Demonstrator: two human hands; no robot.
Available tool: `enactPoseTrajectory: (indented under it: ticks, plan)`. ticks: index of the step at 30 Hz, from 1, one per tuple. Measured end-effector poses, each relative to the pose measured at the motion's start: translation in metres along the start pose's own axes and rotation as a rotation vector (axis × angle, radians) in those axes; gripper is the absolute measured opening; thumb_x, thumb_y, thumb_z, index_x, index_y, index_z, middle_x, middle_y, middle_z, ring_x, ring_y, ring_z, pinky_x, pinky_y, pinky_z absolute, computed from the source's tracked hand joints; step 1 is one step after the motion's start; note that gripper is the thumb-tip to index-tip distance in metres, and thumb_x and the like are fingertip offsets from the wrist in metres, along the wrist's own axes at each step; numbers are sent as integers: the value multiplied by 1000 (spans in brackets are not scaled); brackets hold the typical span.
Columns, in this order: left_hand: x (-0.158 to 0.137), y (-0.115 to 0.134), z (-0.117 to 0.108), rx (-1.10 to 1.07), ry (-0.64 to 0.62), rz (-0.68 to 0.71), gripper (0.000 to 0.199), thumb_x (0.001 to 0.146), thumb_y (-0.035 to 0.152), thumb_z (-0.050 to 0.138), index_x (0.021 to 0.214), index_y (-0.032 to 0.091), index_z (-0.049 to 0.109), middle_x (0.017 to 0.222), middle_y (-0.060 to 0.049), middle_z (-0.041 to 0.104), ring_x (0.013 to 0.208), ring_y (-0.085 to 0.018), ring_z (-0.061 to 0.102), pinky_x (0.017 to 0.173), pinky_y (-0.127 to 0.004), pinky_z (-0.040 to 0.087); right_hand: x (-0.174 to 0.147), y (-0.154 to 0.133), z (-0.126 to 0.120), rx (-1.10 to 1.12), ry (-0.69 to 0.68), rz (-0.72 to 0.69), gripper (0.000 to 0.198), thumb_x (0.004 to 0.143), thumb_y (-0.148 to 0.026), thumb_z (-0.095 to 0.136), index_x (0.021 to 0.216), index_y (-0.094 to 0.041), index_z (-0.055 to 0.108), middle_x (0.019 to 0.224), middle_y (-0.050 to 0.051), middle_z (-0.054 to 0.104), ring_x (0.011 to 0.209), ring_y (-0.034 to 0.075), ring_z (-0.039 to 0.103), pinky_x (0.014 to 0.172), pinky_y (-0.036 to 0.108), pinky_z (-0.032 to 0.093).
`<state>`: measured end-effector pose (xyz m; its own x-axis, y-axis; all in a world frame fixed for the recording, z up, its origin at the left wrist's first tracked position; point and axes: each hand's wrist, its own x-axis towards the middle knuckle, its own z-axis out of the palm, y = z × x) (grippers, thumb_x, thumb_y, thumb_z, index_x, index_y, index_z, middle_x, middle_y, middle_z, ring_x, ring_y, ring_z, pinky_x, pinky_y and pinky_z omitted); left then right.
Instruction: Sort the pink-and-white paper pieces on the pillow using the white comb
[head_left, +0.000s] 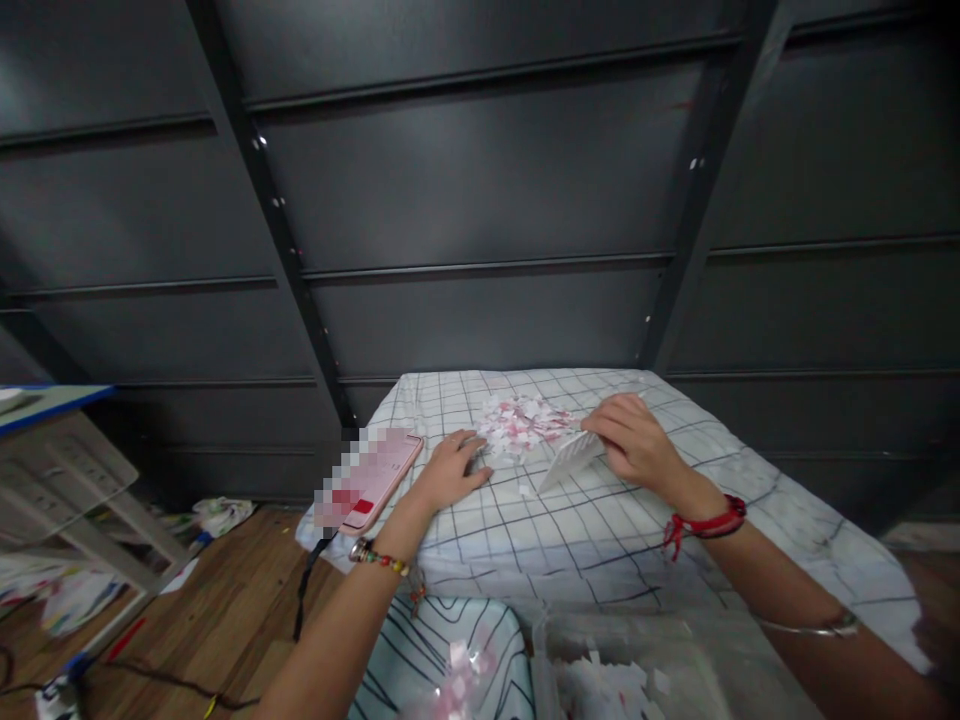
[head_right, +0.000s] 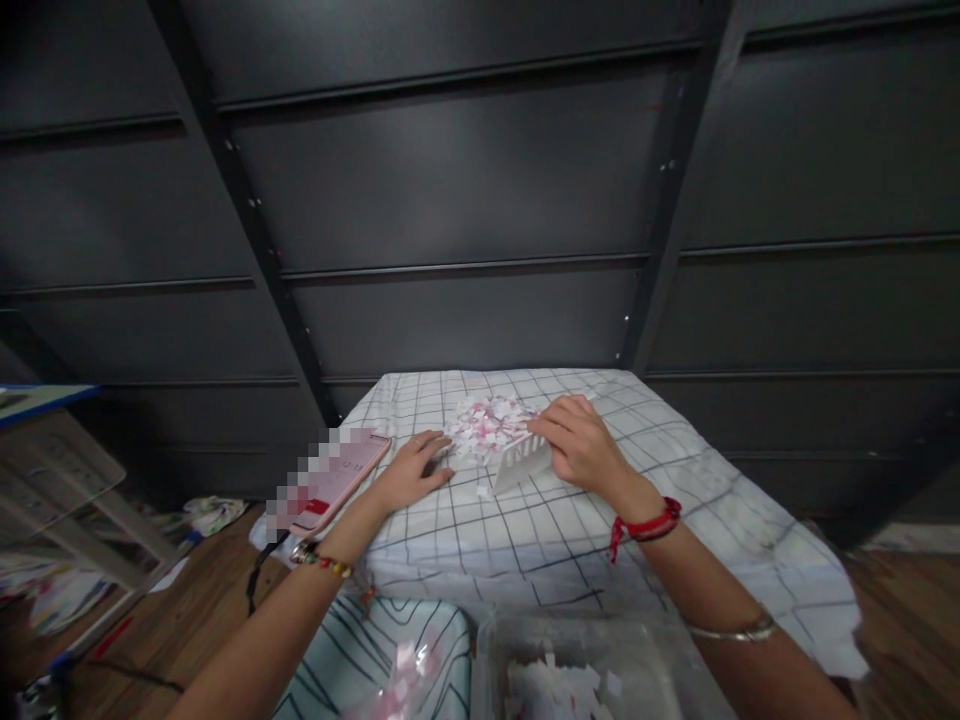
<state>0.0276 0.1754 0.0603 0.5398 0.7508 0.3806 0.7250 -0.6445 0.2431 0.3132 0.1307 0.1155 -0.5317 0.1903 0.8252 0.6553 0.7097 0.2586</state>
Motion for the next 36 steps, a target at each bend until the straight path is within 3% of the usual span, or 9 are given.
enactPoseTrajectory:
  ticks: [8,19,24,33,36]
  plan:
    - [0,-7,6,-17,-10,43,43,84,31,54,122,10,53,131,-17,46,123,-24,41,105,-37,32,5,-3,-12,13,-16,-22,36,64,0,39,88,-19,58,74,4,58,75,19,49,68,35,40]
    - [-2,-4,3,-45,-18,-5,41,84,31,53,120,12,54,131,-16,48,122,-27,43,104,-40,34,20,-14,10,-39,-62,-53,38,63,2,39,88,-18,59,75,5,58,76,20,47,69,35,40]
    - [-3,-3,1,-48,-9,-14,38,84,27,51,119,14,55,131,-14,48,121,-25,45,104,-40,34,18,-14,6,-96,-48,20,39,64,1,39,90,-18,61,75,6,58,75,20,47,68,36,39]
    - [-28,-4,-11,33,-166,-78,50,90,45,43,129,14,46,139,-15,40,129,-28,36,105,-41,30,22,-54,-12,-159,-136,-54,39,65,2,39,91,-16,61,73,6,59,74,20,46,65,33,39]
    - [-47,-6,-19,46,-145,-59,51,90,48,42,130,17,45,140,-13,41,130,-27,36,106,-40,29,33,-64,-24,-254,-189,-40,38,67,1,40,92,-17,62,71,7,58,73,21,46,62,35,36]
